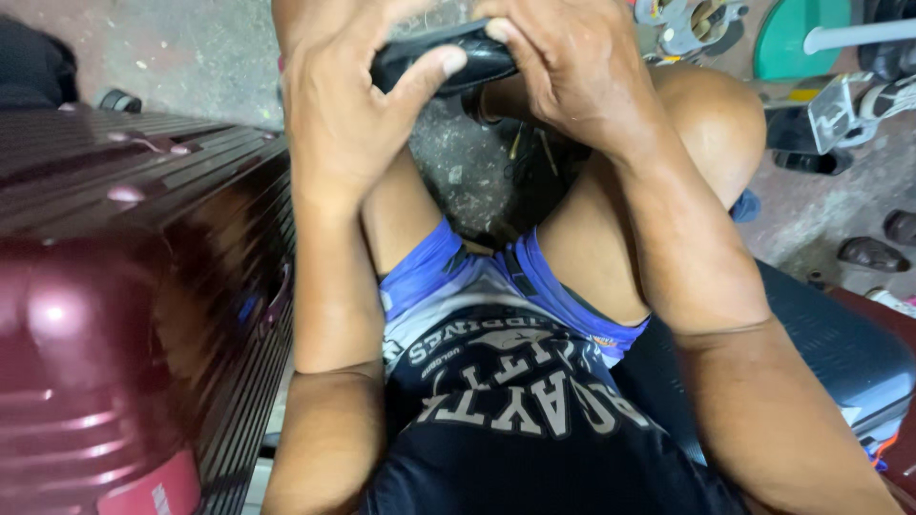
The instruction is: The person sits on the floor and repairs a black slip-on shoe. They use a red-handled tool to pry and separate the sole, then apply a yellow adhesive with a wooden stick to the sole edge and press the parts together.
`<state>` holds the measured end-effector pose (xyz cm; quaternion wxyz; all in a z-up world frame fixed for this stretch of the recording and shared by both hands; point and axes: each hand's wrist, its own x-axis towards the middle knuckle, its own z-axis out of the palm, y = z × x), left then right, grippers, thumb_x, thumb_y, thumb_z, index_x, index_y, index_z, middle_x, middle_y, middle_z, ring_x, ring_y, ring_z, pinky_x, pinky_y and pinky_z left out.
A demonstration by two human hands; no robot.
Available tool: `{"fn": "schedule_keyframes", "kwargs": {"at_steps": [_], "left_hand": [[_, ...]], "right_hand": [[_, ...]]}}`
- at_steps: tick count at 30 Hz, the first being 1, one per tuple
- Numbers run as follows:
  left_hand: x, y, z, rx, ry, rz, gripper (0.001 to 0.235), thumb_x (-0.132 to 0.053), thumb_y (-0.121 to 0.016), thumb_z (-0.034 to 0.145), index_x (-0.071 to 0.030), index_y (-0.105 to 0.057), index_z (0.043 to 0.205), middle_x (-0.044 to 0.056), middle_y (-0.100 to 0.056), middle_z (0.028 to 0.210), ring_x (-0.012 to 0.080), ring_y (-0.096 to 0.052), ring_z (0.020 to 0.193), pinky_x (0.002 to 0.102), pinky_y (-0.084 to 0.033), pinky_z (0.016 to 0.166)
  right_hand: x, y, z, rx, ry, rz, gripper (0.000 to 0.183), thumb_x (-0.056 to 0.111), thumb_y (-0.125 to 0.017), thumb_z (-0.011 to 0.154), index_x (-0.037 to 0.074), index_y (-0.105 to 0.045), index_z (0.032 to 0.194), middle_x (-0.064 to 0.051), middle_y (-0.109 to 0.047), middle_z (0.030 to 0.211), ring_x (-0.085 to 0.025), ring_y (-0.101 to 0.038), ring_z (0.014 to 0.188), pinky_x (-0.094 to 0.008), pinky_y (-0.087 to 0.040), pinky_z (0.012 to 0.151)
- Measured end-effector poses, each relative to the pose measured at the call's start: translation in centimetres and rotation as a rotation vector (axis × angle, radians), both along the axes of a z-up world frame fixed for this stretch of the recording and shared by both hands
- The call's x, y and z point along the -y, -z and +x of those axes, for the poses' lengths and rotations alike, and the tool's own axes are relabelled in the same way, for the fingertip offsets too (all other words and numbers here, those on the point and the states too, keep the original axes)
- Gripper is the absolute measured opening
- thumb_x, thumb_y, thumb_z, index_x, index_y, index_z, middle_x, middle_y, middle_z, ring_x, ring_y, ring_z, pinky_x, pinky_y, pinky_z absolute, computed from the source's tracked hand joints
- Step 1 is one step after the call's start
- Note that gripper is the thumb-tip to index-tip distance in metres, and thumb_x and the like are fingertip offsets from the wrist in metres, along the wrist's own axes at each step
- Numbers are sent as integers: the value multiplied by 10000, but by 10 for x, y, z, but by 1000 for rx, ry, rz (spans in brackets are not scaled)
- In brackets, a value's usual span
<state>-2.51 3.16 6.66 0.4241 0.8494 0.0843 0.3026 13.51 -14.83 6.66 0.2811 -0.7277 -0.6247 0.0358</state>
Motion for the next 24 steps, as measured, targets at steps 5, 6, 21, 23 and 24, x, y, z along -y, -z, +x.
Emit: {"fn": "schedule_keyframes", "kwargs": {"at_steps": [5, 6, 21, 23, 24], "left_hand": [[7, 19, -15, -75, 104, -368, 118, -110, -738, 1004, 1, -708, 1030, 118, -704, 995, 236, -703, 930, 319, -534, 853], [15, 25, -19, -95, 41, -370, 112, -108, -745, 1022, -1, -715, 1028, 114, -712, 1003, 234, -706, 935, 322, -540, 865], [49, 54, -37, 61, -343, -270, 155, -82, -744, 1017, -16, -665, 901, 102, -651, 883, 256, -641, 829, 342, -507, 772], [49, 55, -37, 46, -353, -230, 145, -99, -752, 1014, -29, -676, 913, 94, -661, 900, 264, -647, 855, 361, -512, 800], [50, 55, -37, 34, -361, -184, 133, -109, -756, 1017, -39, -687, 928, 90, -664, 915, 271, -646, 880, 371, -515, 818]], "right_hand": [[-10, -13, -10, -211, -123, -33, 58, 13, -632, 1091, 18, -636, 1149, -143, -661, 1050, -351, -668, 1029, -422, -530, 861], [-9, -13, -13, -202, -127, -60, 61, 20, -639, 1096, 25, -646, 1157, -136, -668, 1047, -345, -670, 1014, -423, -529, 865], [-2, -23, -34, -67, -170, -85, 272, 82, -826, 987, 55, -719, 1236, -126, -612, 1336, -298, -665, 1101, -389, -555, 913], [-3, -19, -37, 29, -171, -52, 257, 57, -789, 977, 49, -711, 1222, -105, -602, 1314, -304, -642, 1199, -387, -555, 982], [-3, -16, -36, 38, -183, -68, 251, 44, -775, 967, 39, -707, 1209, -110, -603, 1312, -306, -641, 1189, -384, -553, 978]]}}
